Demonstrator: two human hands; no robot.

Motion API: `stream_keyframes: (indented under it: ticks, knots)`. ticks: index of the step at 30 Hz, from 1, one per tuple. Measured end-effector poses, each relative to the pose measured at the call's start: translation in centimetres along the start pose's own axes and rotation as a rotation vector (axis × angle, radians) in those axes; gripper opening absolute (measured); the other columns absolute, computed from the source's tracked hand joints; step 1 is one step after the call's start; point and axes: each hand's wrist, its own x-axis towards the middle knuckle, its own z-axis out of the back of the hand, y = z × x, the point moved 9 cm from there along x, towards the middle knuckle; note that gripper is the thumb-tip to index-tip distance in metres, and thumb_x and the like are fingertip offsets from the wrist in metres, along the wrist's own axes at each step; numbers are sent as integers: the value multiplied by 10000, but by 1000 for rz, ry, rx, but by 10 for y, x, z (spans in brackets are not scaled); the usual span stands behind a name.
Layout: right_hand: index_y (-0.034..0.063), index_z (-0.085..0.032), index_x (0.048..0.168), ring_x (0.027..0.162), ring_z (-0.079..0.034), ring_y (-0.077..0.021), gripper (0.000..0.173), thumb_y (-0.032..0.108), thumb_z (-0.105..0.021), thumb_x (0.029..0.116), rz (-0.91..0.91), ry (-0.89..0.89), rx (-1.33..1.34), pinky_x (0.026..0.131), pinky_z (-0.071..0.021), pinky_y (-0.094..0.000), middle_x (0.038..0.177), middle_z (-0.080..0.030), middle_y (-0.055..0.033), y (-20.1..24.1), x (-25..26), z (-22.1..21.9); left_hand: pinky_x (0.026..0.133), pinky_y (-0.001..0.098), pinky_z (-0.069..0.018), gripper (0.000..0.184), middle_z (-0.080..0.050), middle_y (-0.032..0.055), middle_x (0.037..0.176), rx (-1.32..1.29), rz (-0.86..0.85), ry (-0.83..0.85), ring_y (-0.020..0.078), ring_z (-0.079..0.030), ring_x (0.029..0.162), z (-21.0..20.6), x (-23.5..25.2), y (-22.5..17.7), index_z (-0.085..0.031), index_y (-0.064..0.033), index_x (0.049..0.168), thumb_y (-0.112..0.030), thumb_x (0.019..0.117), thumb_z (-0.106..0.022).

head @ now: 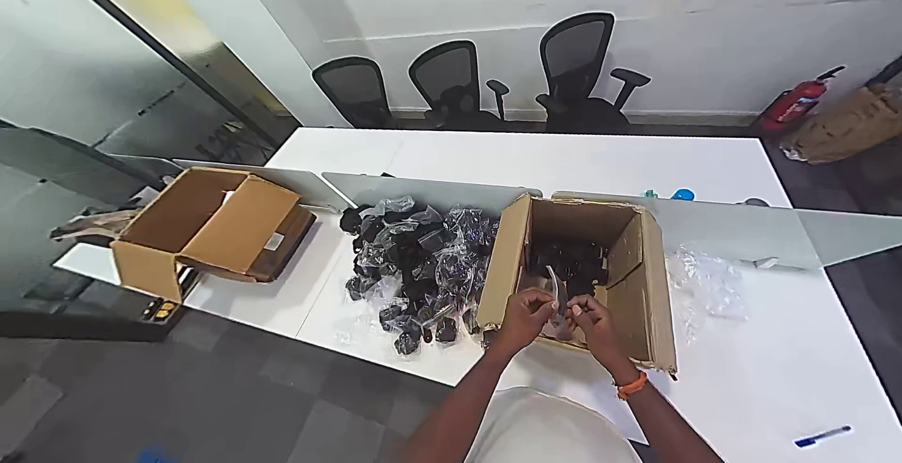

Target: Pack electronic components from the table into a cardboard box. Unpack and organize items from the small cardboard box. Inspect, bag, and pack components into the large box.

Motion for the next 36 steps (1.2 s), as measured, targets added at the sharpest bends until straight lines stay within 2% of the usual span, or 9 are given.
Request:
stream_keyframes:
  ticks: [3, 6, 11, 13, 17, 21, 27, 31, 36]
  knots:
    - [-6, -614, 1151, 779, -701, -217, 229, 167, -569, 1008, 18, 62, 1, 697, -623, -367, 974, -699, -113, 0, 3, 13, 855, 339, -623, 95, -730, 122, 1039, 49, 27, -6, 169, -719, 929, -20, 3, 19, -737, 24, 939, -59, 897, -754]
    - [3, -613, 1202, 838, -710, -228, 264, 189, -584, 1017, -64, 116, -31, 747, -627, -377, 1022, -705, -115, -8, 5, 22, 868, 332, -616, 101, -738, 102, 1036, 120, 17, 2, 157, -718, 935, -35, 6, 33, -741, 4, 927, -87, 893, -767]
    - [33, -643, 1098, 736, -675, -179, 188, 194, -599, 1014, -127, 89, -114, 675, -595, -334, 886, -690, -71, -24, 13, 37, 861, 313, -604, 74, -731, 87, 1037, 202, 7, 95, 134, -703, 940, -60, 13, 44, -746, -10, 923, -79, 899, -743]
    - [31, -658, 1060, 731, -669, -165, 161, 171, -586, 1024, -133, 79, -133, 679, -590, -321, 869, -690, -64, -28, 13, 40, 868, 317, -606, 76, -731, 90, 1035, 201, -16, 124, 137, -704, 949, -64, 13, 51, -750, -8, 932, -80, 907, -741]
    - [54, -691, 1012, 749, -669, -128, 142, 160, -597, 1011, -121, 47, -260, 705, -587, -298, 863, -693, -44, -31, 17, 44, 903, 320, -586, 113, -733, 96, 1054, 213, 5, 138, 135, -699, 973, -58, 19, 67, -743, -1, 948, -106, 941, -704]
    - [66, -649, 962, 684, -640, -138, 160, 187, -555, 1007, -161, 46, -328, 642, -571, -317, 805, -649, -46, -36, 16, 45, 876, 309, -591, 109, -733, 99, 1048, 135, 56, 102, 128, -701, 948, -52, 21, 68, -733, 15, 947, -80, 950, -679]
    - [90, -598, 904, 620, -543, -154, 310, 373, -573, 1028, -290, 131, -327, 602, -489, -335, 712, -543, -31, -51, 17, 38, 915, 320, -583, 106, -731, 89, 1063, 240, 5, 190, 127, -695, 989, -63, 19, 68, -743, -8, 924, -107, 924, -705]
    - [75, -616, 911, 674, -607, -146, 267, 270, -512, 1061, -256, 146, -317, 647, -535, -322, 755, -603, -40, -50, 19, 37, 889, 310, -584, 109, -735, 73, 1010, 275, 26, 170, 118, -695, 951, -62, 20, 70, -744, -26, 906, -134, 915, -728]
    - [47, -641, 939, 700, -662, -144, 227, 193, -511, 1054, -177, 131, -294, 675, -589, -320, 800, -658, -50, -49, 20, 39, 860, 309, -589, 124, -734, 76, 992, 230, 58, 114, 121, -698, 917, -58, 21, 72, -737, -19, 904, -140, 923, -721]
